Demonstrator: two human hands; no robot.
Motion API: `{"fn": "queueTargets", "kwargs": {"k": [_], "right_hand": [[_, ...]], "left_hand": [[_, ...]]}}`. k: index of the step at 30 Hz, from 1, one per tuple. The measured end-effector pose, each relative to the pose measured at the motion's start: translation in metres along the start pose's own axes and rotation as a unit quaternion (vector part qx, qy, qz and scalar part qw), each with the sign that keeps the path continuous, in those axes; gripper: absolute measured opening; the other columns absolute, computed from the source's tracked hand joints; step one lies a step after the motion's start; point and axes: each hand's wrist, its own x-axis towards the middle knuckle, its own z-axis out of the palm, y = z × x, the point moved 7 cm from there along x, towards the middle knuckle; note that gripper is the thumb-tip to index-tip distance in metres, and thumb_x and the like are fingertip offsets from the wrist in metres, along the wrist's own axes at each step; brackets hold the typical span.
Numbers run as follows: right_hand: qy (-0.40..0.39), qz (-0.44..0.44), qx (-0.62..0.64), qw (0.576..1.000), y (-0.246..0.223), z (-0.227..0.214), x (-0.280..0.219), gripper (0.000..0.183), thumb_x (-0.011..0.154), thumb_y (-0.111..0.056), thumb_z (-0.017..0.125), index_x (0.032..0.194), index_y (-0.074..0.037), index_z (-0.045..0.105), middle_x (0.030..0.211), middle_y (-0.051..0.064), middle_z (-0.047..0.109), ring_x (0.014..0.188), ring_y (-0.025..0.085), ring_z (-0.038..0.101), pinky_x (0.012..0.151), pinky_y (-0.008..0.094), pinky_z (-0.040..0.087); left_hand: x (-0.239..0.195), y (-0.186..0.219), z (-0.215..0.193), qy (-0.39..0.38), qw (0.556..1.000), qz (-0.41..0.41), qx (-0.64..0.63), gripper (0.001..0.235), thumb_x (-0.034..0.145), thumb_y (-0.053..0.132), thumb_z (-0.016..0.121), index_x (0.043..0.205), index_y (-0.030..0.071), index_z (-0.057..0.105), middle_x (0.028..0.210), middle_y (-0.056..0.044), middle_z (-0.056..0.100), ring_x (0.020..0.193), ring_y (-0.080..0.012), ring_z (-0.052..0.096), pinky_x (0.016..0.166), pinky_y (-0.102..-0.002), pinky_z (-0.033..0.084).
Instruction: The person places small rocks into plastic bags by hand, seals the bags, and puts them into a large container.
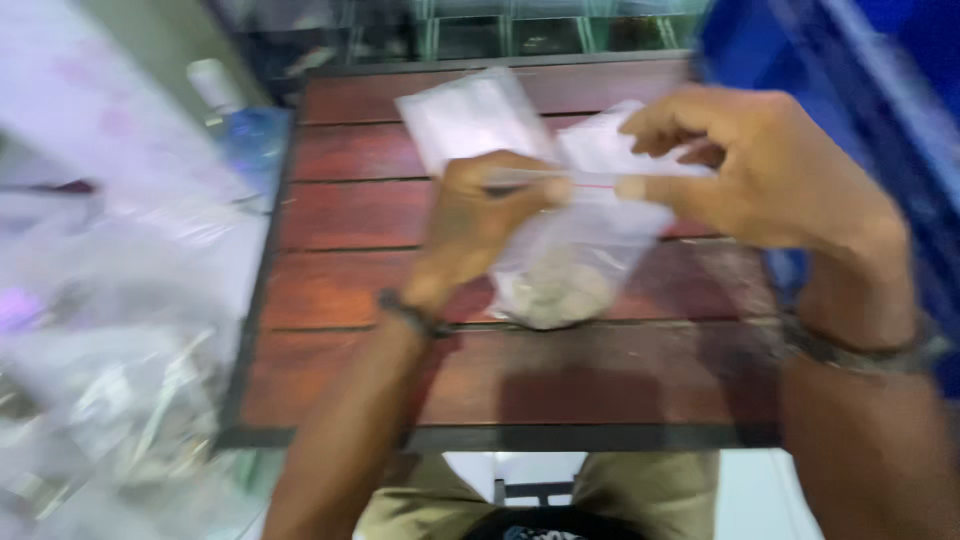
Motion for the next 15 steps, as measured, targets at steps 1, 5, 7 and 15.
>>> {"fn": "queueTargets", "kwargs": {"k": [1,5,7,15], "right_hand": [[-0.006,-0.023,0.012,1.0,0.003,0.003,0.006,0.039,0.083,-0.028,0.084,0.113,-0.008,0.07,0.112,0.004,0.074,0.096,0.015,0.066,0.086,0.031,0.052],[-0.221,-0.015,-0.226,0.949,0.036,0.05,0.022,0.04,0.086,-0.059,0.062,0.073,-0.024,0.076,0.059,0.002,0.068,0.055,0.016,0.066,0.062,0.034,0.046],[-0.213,-0.01,-0.233,0.949,0.073,0.068,0.03,0.054,0.084,-0.065,0.059,0.054,-0.023,0.078,0.044,0.002,0.061,0.044,0.012,0.06,0.055,0.029,0.044],[-0.235,-0.019,-0.129,0.963,0.095,0.149,0.087,0.034,0.076,-0.045,0.075,0.071,-0.018,0.096,0.064,0.001,0.088,0.063,0.012,0.084,0.063,0.026,0.059]], "left_hand": [[-0.004,0.002,0.001,0.021,1.0,-0.001,0.016,0.025,0.081,0.037,0.08,0.093,0.016,0.08,0.092,0.001,0.081,0.085,-0.0057,0.072,0.074,-0.02,0.055],[-0.026,0.001,0.008,0.026,0.996,0.012,-0.081,0.018,0.085,0.029,0.08,0.095,0.014,0.079,0.096,0.001,0.078,0.088,-0.0047,0.067,0.078,-0.021,0.055],[-0.049,0.004,-0.001,0.07,0.992,0.027,-0.101,0.017,0.087,0.027,0.08,0.098,0.015,0.078,0.097,0.004,0.076,0.089,-0.002,0.064,0.079,-0.019,0.055],[-0.179,0.002,-0.034,0.255,0.964,-0.053,0.045,0.062,0.083,0.043,0.068,0.134,0.01,0.057,0.135,-0.005,0.065,0.123,-0.0184,0.064,0.101,-0.033,0.055]]}}
